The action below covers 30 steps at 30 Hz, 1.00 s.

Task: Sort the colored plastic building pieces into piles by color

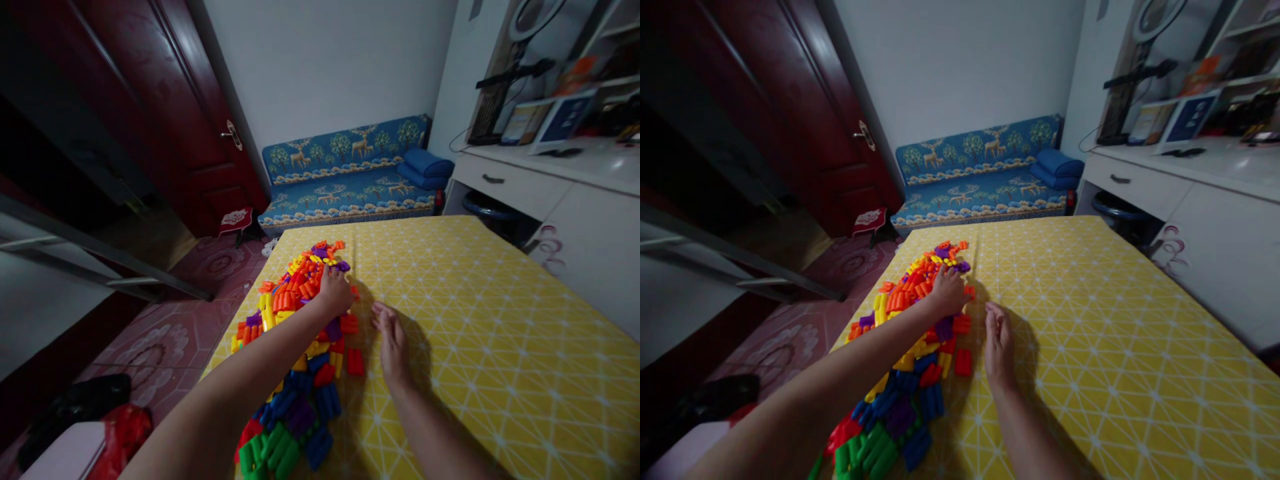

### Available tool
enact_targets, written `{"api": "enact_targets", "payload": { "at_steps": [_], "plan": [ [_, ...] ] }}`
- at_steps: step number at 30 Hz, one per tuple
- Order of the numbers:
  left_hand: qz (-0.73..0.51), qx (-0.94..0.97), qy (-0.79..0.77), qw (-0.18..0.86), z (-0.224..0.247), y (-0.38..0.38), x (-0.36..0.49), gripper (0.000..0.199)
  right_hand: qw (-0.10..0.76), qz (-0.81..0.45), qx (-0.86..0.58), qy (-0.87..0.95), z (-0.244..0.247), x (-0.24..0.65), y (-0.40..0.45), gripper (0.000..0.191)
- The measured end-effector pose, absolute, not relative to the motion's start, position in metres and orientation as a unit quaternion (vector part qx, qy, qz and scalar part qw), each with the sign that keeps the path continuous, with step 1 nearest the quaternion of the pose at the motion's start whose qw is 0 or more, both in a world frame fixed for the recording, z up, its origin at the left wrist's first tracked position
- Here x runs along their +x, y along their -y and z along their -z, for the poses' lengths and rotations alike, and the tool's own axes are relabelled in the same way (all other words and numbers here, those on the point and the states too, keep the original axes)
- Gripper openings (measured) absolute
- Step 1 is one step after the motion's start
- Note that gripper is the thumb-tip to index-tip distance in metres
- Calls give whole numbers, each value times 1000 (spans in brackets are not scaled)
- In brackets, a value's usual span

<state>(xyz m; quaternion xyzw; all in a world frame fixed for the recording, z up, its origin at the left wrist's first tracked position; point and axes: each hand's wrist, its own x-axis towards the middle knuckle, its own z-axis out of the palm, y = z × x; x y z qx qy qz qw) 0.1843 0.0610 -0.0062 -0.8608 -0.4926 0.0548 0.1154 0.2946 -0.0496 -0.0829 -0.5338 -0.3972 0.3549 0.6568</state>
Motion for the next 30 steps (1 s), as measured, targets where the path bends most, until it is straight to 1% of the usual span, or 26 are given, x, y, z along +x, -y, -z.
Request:
{"api": "enact_targets", "payload": {
  "at_steps": [4, 8, 14, 19, 23, 27, 30],
  "plan": [
    [-16, -874, 477, 88, 10, -79, 188, 51, 653, -360, -537, 395, 79, 293, 51, 50],
    [-40, -862, 498, 80, 12, -100, 189, 44, 645, -379, -534, 395, 75, 293, 53, 48],
    [-59, -845, 526, 84, 3, -135, 205, 32, 644, -391, -534, 384, 76, 292, 55, 51],
    [-20, -839, 533, 105, 2, -167, 211, 43, 639, -381, -542, 391, 76, 291, 54, 52],
    [-23, -846, 523, 96, 9, -193, 210, 51, 633, -377, -551, 393, 75, 291, 54, 51],
    [-35, -851, 519, 79, 15, -212, 207, 52, 626, -377, -564, 384, 74, 291, 56, 50],
    [-52, -839, 539, 58, 13, -222, 206, 48, 621, -376, -573, 382, 73, 291, 56, 51]
  ]
}}
